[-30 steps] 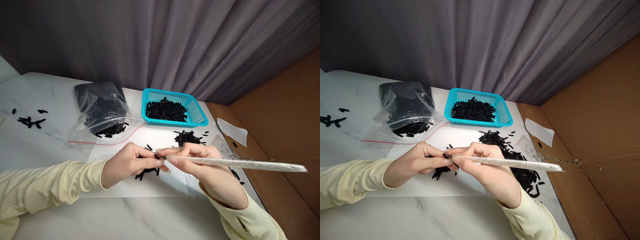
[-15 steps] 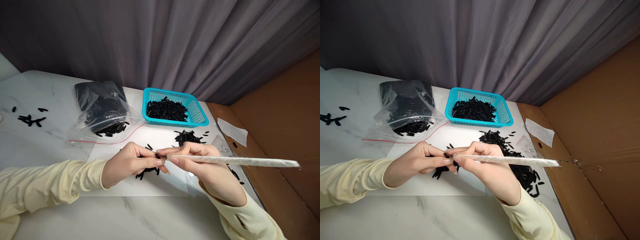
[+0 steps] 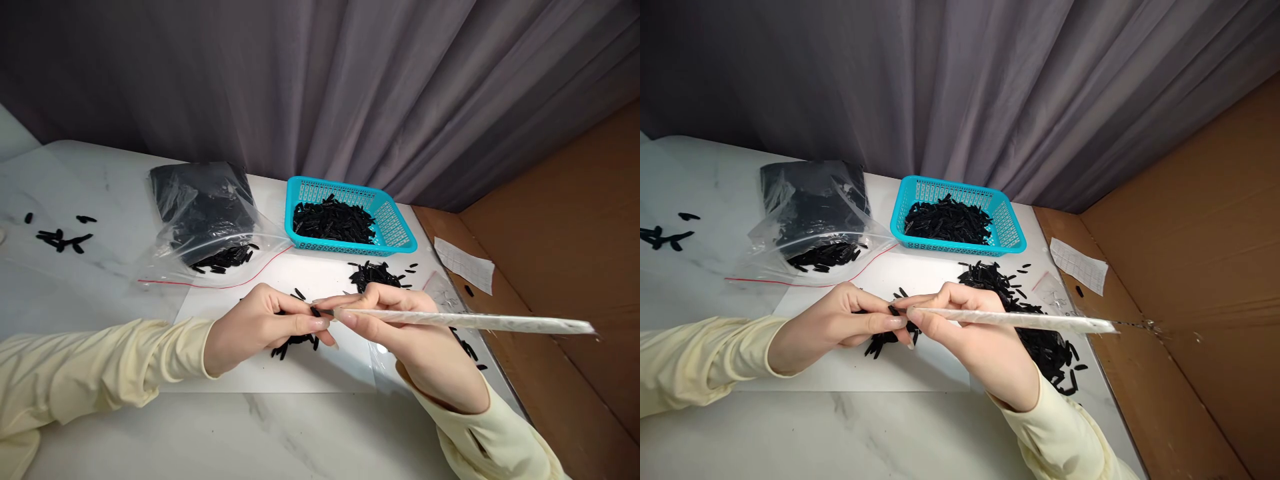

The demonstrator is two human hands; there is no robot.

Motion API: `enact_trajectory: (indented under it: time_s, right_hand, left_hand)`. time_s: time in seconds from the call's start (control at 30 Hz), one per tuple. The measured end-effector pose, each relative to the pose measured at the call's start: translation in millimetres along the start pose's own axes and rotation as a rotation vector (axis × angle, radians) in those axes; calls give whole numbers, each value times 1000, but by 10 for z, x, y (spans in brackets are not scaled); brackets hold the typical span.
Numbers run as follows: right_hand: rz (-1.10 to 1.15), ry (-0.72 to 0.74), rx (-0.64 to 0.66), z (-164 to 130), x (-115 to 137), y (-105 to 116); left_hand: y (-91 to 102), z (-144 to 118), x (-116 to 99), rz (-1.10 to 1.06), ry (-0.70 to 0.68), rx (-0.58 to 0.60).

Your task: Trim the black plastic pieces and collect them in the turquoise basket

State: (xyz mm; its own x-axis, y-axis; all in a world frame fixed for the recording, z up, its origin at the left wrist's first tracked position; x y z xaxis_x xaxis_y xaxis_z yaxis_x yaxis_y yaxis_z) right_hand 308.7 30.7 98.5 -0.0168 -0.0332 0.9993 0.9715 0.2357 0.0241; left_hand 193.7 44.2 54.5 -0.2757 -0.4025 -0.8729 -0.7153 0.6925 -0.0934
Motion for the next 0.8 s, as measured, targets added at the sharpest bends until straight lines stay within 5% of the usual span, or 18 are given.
enact_trajectory:
  time_s: [0.3, 0.53, 0.8]
  right_hand:
    - [-89, 17, -1, -38, 62, -44]
    - [-559, 229, -16, -119, 207, -159]
    - [-832, 647, -6, -272, 315, -387]
  left_hand:
    - [5, 21, -12, 28, -10, -21]
    - [39, 29, 27, 71, 10, -55]
    - [35, 38, -17, 100, -21, -99]
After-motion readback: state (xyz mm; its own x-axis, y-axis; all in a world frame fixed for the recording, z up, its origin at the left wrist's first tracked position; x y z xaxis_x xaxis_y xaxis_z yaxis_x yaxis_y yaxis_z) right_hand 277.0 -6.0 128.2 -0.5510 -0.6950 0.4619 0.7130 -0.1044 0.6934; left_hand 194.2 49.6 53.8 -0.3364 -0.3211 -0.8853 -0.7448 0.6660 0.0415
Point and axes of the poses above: each hand's wrist, its own z-axis towards the middle knuckle, its own y-axis out of the back of the hand, x = y × z, the point moved 8 cm from there along z, towards the middle knuckle, and after that the axes turned 10 degrees about y, right-handed, at the moved point
